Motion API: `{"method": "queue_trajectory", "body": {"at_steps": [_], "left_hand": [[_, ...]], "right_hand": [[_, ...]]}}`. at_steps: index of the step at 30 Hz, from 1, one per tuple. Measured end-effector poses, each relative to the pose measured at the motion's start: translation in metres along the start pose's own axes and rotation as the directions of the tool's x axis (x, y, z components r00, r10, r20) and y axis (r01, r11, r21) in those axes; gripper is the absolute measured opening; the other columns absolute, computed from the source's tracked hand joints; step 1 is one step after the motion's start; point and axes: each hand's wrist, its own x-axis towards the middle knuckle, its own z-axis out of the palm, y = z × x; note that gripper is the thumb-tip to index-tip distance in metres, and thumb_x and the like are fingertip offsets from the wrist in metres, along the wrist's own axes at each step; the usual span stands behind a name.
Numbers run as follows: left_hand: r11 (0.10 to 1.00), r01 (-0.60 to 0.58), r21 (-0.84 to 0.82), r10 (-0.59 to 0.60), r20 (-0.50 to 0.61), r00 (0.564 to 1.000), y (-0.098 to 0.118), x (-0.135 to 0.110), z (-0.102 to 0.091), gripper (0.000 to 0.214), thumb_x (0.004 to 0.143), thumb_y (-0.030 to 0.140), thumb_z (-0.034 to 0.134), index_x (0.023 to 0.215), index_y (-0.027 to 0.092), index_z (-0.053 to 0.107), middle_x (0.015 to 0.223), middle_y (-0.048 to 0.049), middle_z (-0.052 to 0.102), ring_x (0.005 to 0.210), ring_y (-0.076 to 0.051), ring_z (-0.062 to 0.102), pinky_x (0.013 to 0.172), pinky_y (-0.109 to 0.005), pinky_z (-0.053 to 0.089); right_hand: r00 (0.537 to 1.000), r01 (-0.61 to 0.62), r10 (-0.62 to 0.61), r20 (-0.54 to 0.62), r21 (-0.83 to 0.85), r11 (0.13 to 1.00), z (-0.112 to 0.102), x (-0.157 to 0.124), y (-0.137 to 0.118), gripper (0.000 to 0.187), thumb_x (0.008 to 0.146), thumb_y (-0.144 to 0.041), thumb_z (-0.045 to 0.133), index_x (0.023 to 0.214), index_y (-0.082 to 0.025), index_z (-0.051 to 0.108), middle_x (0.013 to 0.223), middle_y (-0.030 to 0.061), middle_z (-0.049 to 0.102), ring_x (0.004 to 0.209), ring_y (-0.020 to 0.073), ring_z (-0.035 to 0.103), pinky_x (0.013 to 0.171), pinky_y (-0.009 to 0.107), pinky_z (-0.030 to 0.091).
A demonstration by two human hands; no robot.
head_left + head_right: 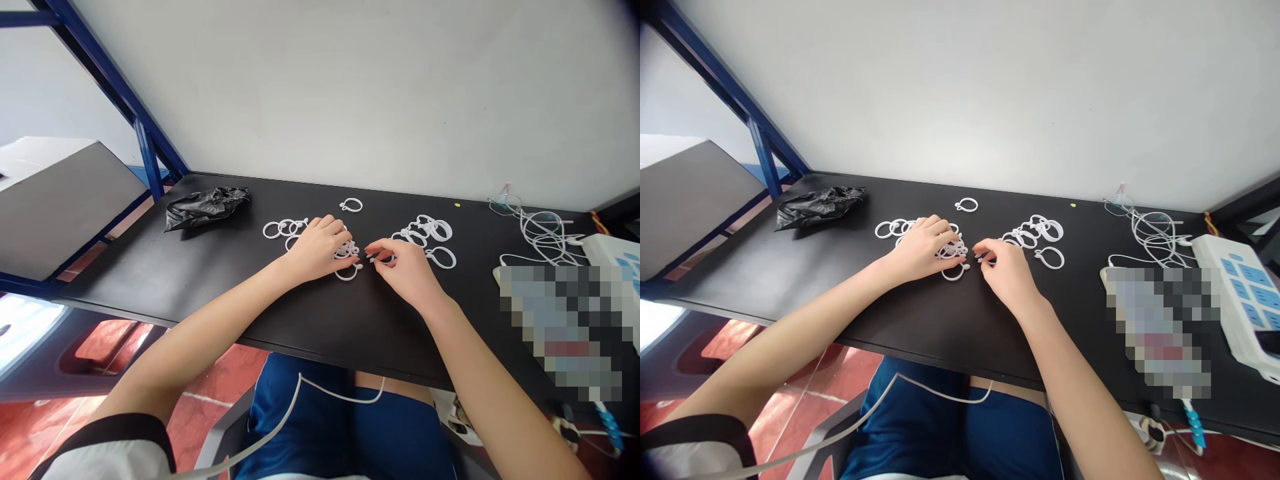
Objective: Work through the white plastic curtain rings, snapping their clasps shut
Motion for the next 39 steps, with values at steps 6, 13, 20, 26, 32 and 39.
{"method": "queue_trajectory", "body": {"at_steps": [6, 13, 20, 26, 32, 39], "left_hand": [[1.0, 0.002, 0.0, -0.002, -0.007, 1.0, 0.0, 0.0, -0.001, 0.039, 0.09, 0.052, 0.063, 0.103, 0.015, 0.066, 0.095, -0.0075, 0.063, 0.092, -0.023, 0.052, 0.078, -0.033, 0.038], [1.0, -0.007, -0.003, 0.007, -0.01, 1.0, 0.0, 0.0, -0.002, 0.043, 0.089, 0.055, 0.063, 0.103, 0.015, 0.066, 0.097, -0.0083, 0.064, 0.091, -0.023, 0.053, 0.078, -0.033, 0.039], [1.0, -0.012, -0.009, 0.012, -0.011, 1.0, 0.0, -0.001, -0.003, 0.043, 0.09, 0.056, 0.062, 0.103, 0.015, 0.065, 0.098, -0.009, 0.064, 0.092, -0.023, 0.053, 0.079, -0.034, 0.038], [1.0, -0.014, -0.001, 0.014, -0.011, 1.0, 0.0, -0.001, -0.003, 0.045, 0.09, 0.056, 0.062, 0.105, 0.014, 0.064, 0.099, -0.0094, 0.064, 0.092, -0.023, 0.053, 0.079, -0.034, 0.038], [1.0, -0.015, 0.001, 0.015, -0.014, 1.0, 0.001, -0.001, -0.003, 0.046, 0.09, 0.056, 0.061, 0.106, 0.014, 0.064, 0.1, -0.0092, 0.064, 0.093, -0.023, 0.054, 0.079, -0.034, 0.039], [0.999, -0.017, -0.031, 0.016, -0.04, 0.999, 0.003, 0.0, -0.005, 0.054, 0.091, 0.062, 0.055, 0.111, 0.013, 0.063, 0.101, -0.0106, 0.065, 0.093, -0.024, 0.054, 0.079, -0.035, 0.041]], "right_hand": [[1.0, -0.01, 0.013, -0.027, 0.109, 0.994, 0.0, -0.001, -0.005, 0.028, 0.072, -0.004, 0.059, 0.09, -0.02, 0.073, 0.094, 0.0039, 0.076, 0.077, 0.0177, 0.069, 0.066, 0.03, 0.056], [0.976, -0.034, 0.14, -0.165, 0.524, 0.851, -0.008, 0.0, -0.01, 0.021, 0.066, -0.02, 0.076, 0.087, -0.019, 0.073, 0.091, 0.0052, 0.073, 0.074, 0.0169, 0.067, 0.066, 0.032, 0.058], [0.926, -0.065, 0.319, -0.203, 0.747, 0.661, -0.016, 0.004, -0.011, 0.027, 0.06, -0.027, 0.086, 0.083, -0.022, 0.072, 0.093, 0.0021, 0.072, 0.079, 0.0154, 0.067, 0.062, 0.027, 0.059], [0.933, -0.069, 0.32, -0.165, 0.79, 0.609, -0.017, 0.006, -0.005, 0.024, 0.065, -0.028, 0.087, 0.084, -0.025, 0.071, 0.093, -0.0005, 0.072, 0.085, 0.0143, 0.068, 0.067, 0.025, 0.06], [0.935, -0.071, 0.317, -0.157, 0.793, 0.605, -0.017, 0.006, -0.007, 0.023, 0.066, -0.029, 0.086, 0.083, -0.025, 0.071, 0.092, -0.0008, 0.071, 0.084, 0.0127, 0.068, 0.065, 0.022, 0.059], [0.953, -0.065, 0.267, -0.141, 0.768, 0.637, -0.014, 0.003, -0.016, 0.031, 0.06, -0.033, 0.09, 0.08, -0.022, 0.07, 0.086, 0.0011, 0.07, 0.082, 0.0153, 0.067, 0.062, 0.024, 0.058]]}}
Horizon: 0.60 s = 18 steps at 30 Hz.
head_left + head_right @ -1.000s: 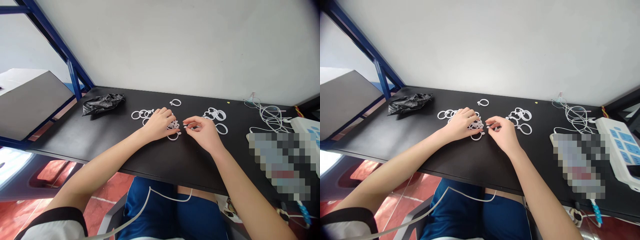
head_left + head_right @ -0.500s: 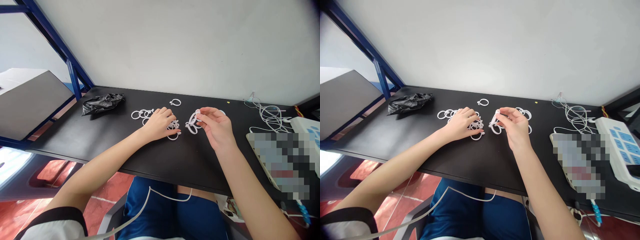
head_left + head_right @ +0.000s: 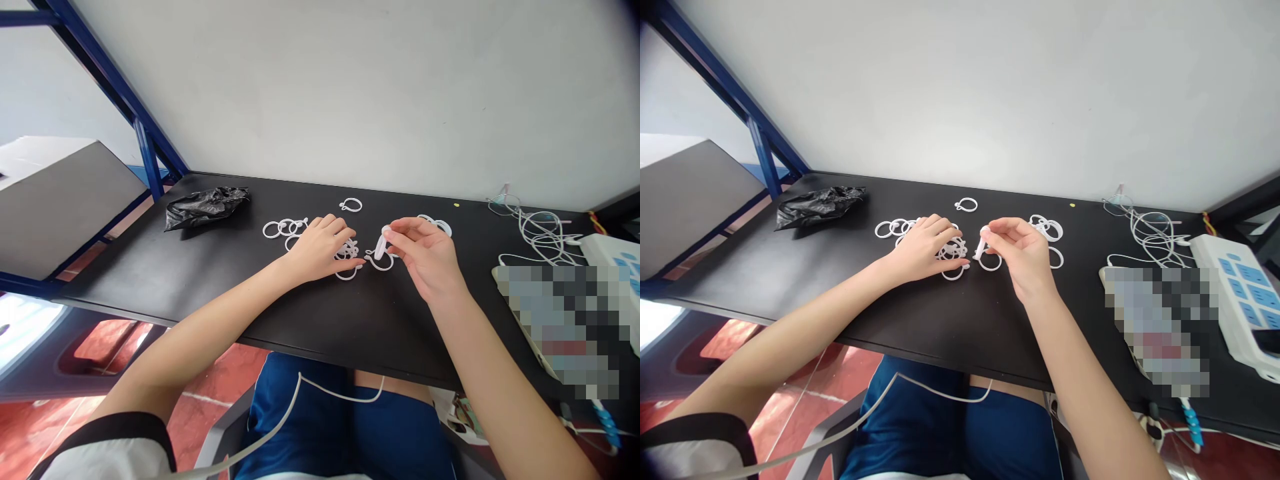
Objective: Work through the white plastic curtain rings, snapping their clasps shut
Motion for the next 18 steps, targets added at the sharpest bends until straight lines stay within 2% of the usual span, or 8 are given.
{"method": "queue_trajectory", "body": {"at_steps": [7, 11, 18], "left_hand": [[0.985, -0.099, -0.138, 0.088, -0.082, 0.993, 0.0048, 0.0007, -0.0049, 0.069, 0.091, 0.074, 0.04, 0.113, 0.013, 0.062, 0.099, -0.0114, 0.066, 0.089, -0.023, 0.054, 0.081, -0.036, 0.042], [0.974, -0.16, -0.16, 0.145, -0.099, 0.984, 0.0063, 0.0006, -0.006, 0.059, 0.097, 0.065, 0.036, 0.108, 0.014, 0.061, 0.096, -0.0099, 0.065, 0.087, -0.021, 0.053, 0.081, -0.035, 0.041], [0.97, -0.155, -0.187, 0.145, -0.069, 0.987, 0.0079, 0.0007, -0.0079, 0.044, 0.101, 0.053, 0.038, 0.11, 0.014, 0.058, 0.094, -0.0091, 0.065, 0.088, -0.021, 0.055, 0.083, -0.035, 0.042]], "right_hand": [[0.983, 0.066, -0.061, 0.172, -0.023, 0.998, 0.0047, -0.0052, 0.0053, 0.03, 0.062, -0.035, 0.09, 0.081, -0.021, 0.07, 0.085, 0.0013, 0.072, 0.082, 0.0166, 0.069, 0.073, 0.031, 0.062], [0.973, 0.083, -0.081, 0.216, 0.0, 0.997, 0.0062, -0.0073, 0.0053, 0.029, 0.061, -0.03, 0.091, 0.08, -0.022, 0.07, 0.083, -0.0002, 0.073, 0.082, 0.0158, 0.071, 0.079, 0.031, 0.061], [0.963, 0.13, -0.124, 0.238, -0.008, 0.992, 0.0084, -0.0106, 0.0019, 0.028, 0.063, -0.031, 0.09, 0.078, -0.021, 0.069, 0.082, 0.0015, 0.076, 0.082, 0.0185, 0.074, 0.081, 0.035, 0.063]]}}
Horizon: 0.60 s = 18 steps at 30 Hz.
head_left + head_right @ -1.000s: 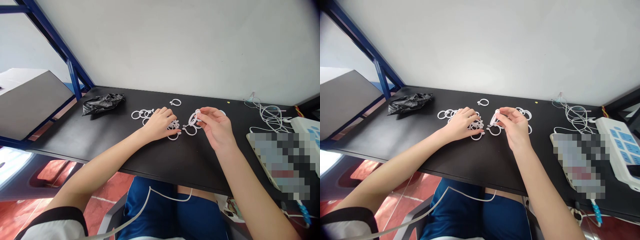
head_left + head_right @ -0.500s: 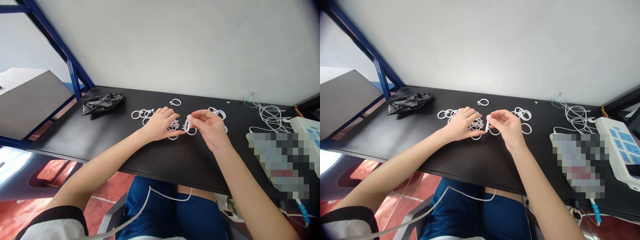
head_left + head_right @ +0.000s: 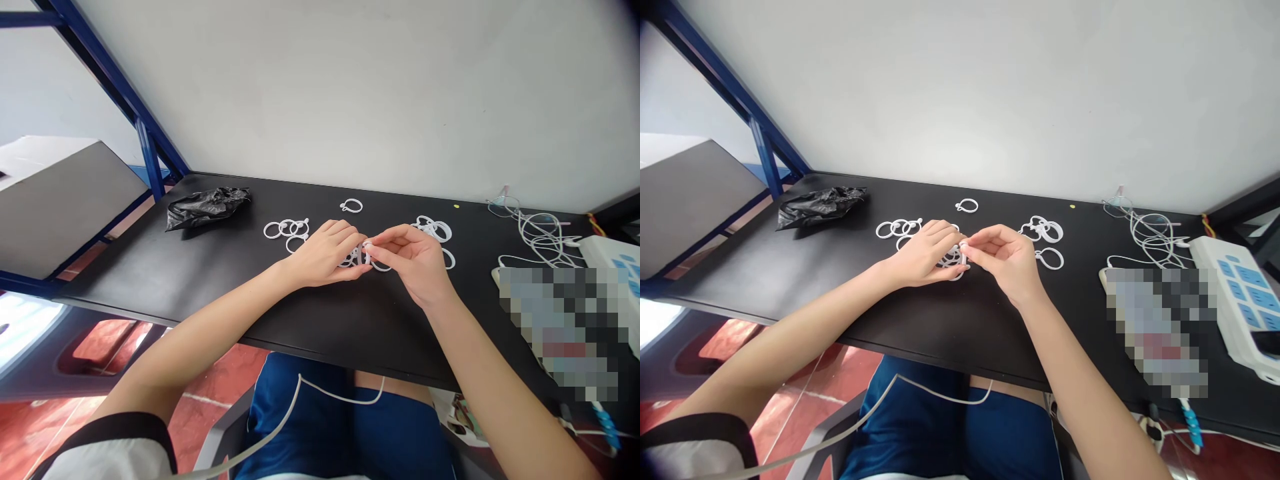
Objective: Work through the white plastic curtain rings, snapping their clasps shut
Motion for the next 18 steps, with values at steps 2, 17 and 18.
{"method": "queue_trajectory", "body": {"at_steps": [2, 17, 18], "left_hand": [[1.0, -0.005, -0.012, 0.005, 0.0, 1.0, 0.0, 0.0, 0.0, 0.043, 0.101, 0.051, 0.039, 0.111, 0.014, 0.057, 0.095, -0.0096, 0.065, 0.09, -0.022, 0.056, 0.083, -0.035, 0.042], [0.993, -0.114, -0.034, 0.105, -0.2, 0.974, 0.008, -0.001, 0.002, 0.048, 0.101, 0.049, 0.044, 0.128, 0.009, 0.048, 0.107, -0.0139, 0.067, 0.093, -0.022, 0.06, 0.084, -0.035, 0.048], [0.991, -0.128, -0.026, 0.118, -0.246, 0.962, 0.009, -0.001, 0.003, 0.048, 0.101, 0.048, 0.044, 0.129, 0.009, 0.046, 0.106, -0.014, 0.067, 0.092, -0.021, 0.059, 0.083, -0.035, 0.049]], "right_hand": [[1.0, 0.019, -0.019, -0.003, -0.003, 1.0, 0.0, -0.001, 0.0, 0.027, 0.063, -0.031, 0.09, 0.078, -0.021, 0.069, 0.081, 0.0014, 0.076, 0.081, 0.0185, 0.074, 0.081, 0.036, 0.064], [0.953, 0.281, -0.294, -0.078, -0.144, 0.949, 0.005, -0.011, -0.01, 0.014, 0.072, -0.018, 0.083, 0.078, -0.025, 0.073, 0.077, -0.0003, 0.074, 0.074, 0.0172, 0.072, 0.071, 0.031, 0.064], [0.94, 0.313, -0.329, -0.089, -0.161, 0.936, 0.005, -0.012, -0.011, 0.015, 0.072, -0.016, 0.083, 0.079, -0.026, 0.073, 0.077, -0.0005, 0.073, 0.074, 0.0169, 0.072, 0.07, 0.031, 0.064]]}}
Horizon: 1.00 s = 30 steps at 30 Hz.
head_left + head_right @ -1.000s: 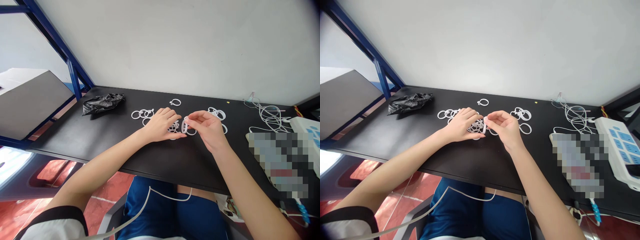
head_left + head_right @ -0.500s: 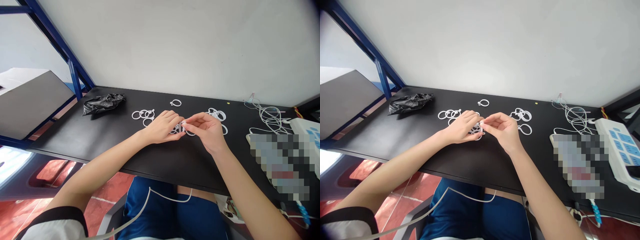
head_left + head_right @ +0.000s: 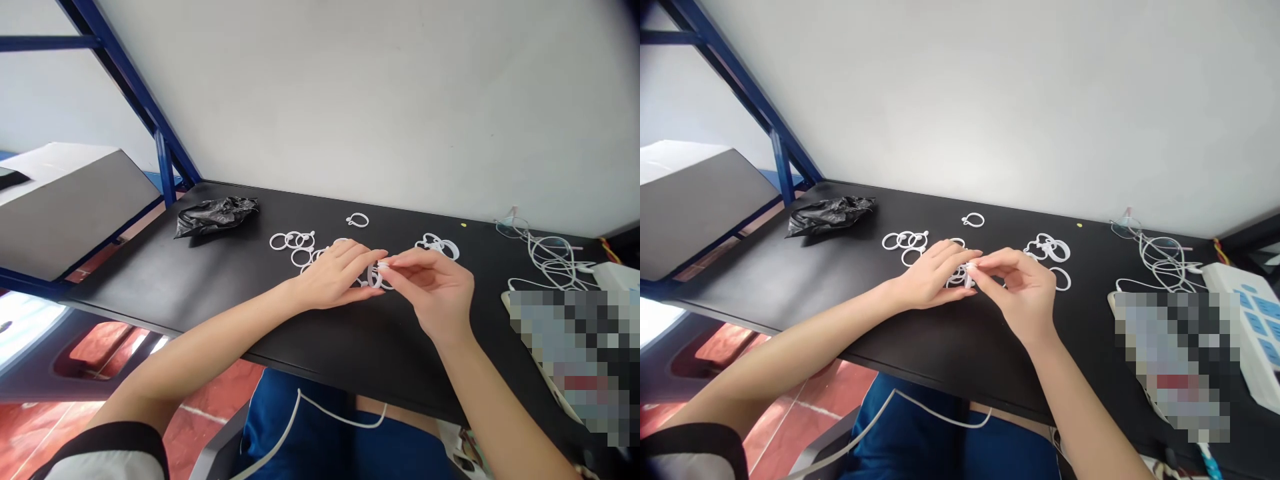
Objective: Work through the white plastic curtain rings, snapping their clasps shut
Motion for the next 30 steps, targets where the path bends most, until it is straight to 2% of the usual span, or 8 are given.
{"method": "queue_trajectory", "body": {"at_steps": [5, 8, 11, 14, 19, 22, 26, 30], "left_hand": [[0.999, 0.029, 0.012, -0.026, -0.225, 0.974, 0.005, 0.0, -0.002, 0.05, 0.1, 0.052, 0.044, 0.13, 0.013, 0.046, 0.097, -0.0097, 0.064, 0.085, -0.019, 0.058, 0.077, -0.035, 0.048], [0.992, 0.061, -0.108, -0.093, -0.32, 0.943, 0.012, 0.003, -0.007, 0.046, 0.098, 0.054, 0.049, 0.123, 0.016, 0.051, 0.098, -0.008, 0.062, 0.083, -0.018, 0.057, 0.076, -0.034, 0.048], [0.93, 0.13, -0.343, -0.239, -0.296, 0.925, 0.021, 0.007, -0.01, 0.039, 0.096, 0.05, 0.054, 0.114, 0.016, 0.056, 0.093, -0.0057, 0.06, 0.079, -0.016, 0.055, 0.074, -0.032, 0.049], [0.876, 0.181, -0.448, -0.323, -0.263, 0.909, 0.026, 0.009, -0.009, 0.037, 0.095, 0.047, 0.056, 0.114, 0.016, 0.057, 0.091, -0.0053, 0.06, 0.081, -0.016, 0.055, 0.075, -0.032, 0.049], [0.936, 0.091, -0.34, -0.211, -0.336, 0.918, 0.021, 0.003, 0.001, 0.047, 0.097, 0.048, 0.052, 0.13, 0.014, 0.052, 0.096, -0.0071, 0.063, 0.088, -0.018, 0.057, 0.08, -0.034, 0.048], [0.958, 0.085, -0.275, -0.181, -0.345, 0.921, 0.017, 0.001, 0.006, 0.053, 0.098, 0.051, 0.051, 0.136, 0.015, 0.047, 0.099, -0.0074, 0.064, 0.088, -0.018, 0.058, 0.081, -0.034, 0.049], [0.973, 0.07, -0.219, -0.149, -0.372, 0.916, 0.014, 0.0, 0.007, 0.053, 0.096, 0.056, 0.051, 0.131, 0.016, 0.051, 0.092, -0.005, 0.062, 0.083, -0.017, 0.057, 0.077, -0.032, 0.049], [0.988, -0.013, -0.153, -0.051, -0.406, 0.912, 0.011, 0.0, 0.005, 0.05, 0.096, 0.054, 0.053, 0.124, 0.013, 0.053, 0.093, -0.006, 0.061, 0.082, -0.016, 0.056, 0.075, -0.031, 0.049]], "right_hand": [[0.985, 0.164, -0.168, -0.029, -0.119, 0.979, -0.004, -0.003, -0.005, 0.024, 0.077, -0.011, 0.078, 0.09, -0.031, 0.076, 0.083, -0.0001, 0.074, 0.077, 0.0173, 0.069, 0.066, 0.032, 0.061], [0.968, 0.249, -0.25, 0.016, -0.157, 0.956, -0.006, -0.003, -0.006, 0.029, 0.077, -0.009, 0.078, 0.095, -0.032, 0.078, 0.085, 0.0007, 0.074, 0.076, 0.0179, 0.068, 0.062, 0.033, 0.058], [0.962, 0.272, -0.268, 0.043, -0.128, 0.954, -0.008, -0.001, -0.006, 0.031, 0.077, -0.007, 0.077, 0.096, -0.031, 0.078, 0.082, 0.0002, 0.073, 0.073, 0.0163, 0.067, 0.058, 0.031, 0.057], [0.97, 0.242, -0.237, 0.055, -0.132, 0.961, -0.008, -0.001, -0.007, 0.029, 0.077, -0.007, 0.077, 0.095, -0.03, 0.078, 0.081, -0.0003, 0.073, 0.072, 0.0157, 0.067, 0.056, 0.029, 0.057], [0.949, 0.316, -0.311, 0.056, -0.156, 0.936, -0.007, -0.002, -0.01, 0.034, 0.076, -0.003, 0.077, 0.096, -0.03, 0.078, 0.084, -0.0002, 0.075, 0.075, 0.0162, 0.069, 0.06, 0.03, 0.059], [0.943, 0.331, -0.323, 0.075, -0.147, 0.932, -0.007, -0.002, -0.01, 0.035, 0.075, -0.001, 0.077, 0.096, -0.03, 0.078, 0.086, 0.0, 0.075, 0.077, 0.0164, 0.07, 0.062, 0.031, 0.059], [0.94, 0.34, -0.33, 0.088, -0.135, 0.931, -0.007, -0.002, -0.01, 0.033, 0.074, 0.0, 0.077, 0.093, -0.028, 0.078, 0.087, 0.0003, 0.076, 0.078, 0.0164, 0.071, 0.066, 0.032, 0.06], [0.933, 0.356, -0.343, 0.104, -0.144, 0.923, -0.007, -0.002, -0.012, 0.031, 0.073, 0.0, 0.078, 0.089, -0.027, 0.077, 0.086, 0.0003, 0.075, 0.077, 0.0169, 0.07, 0.066, 0.033, 0.059]]}}
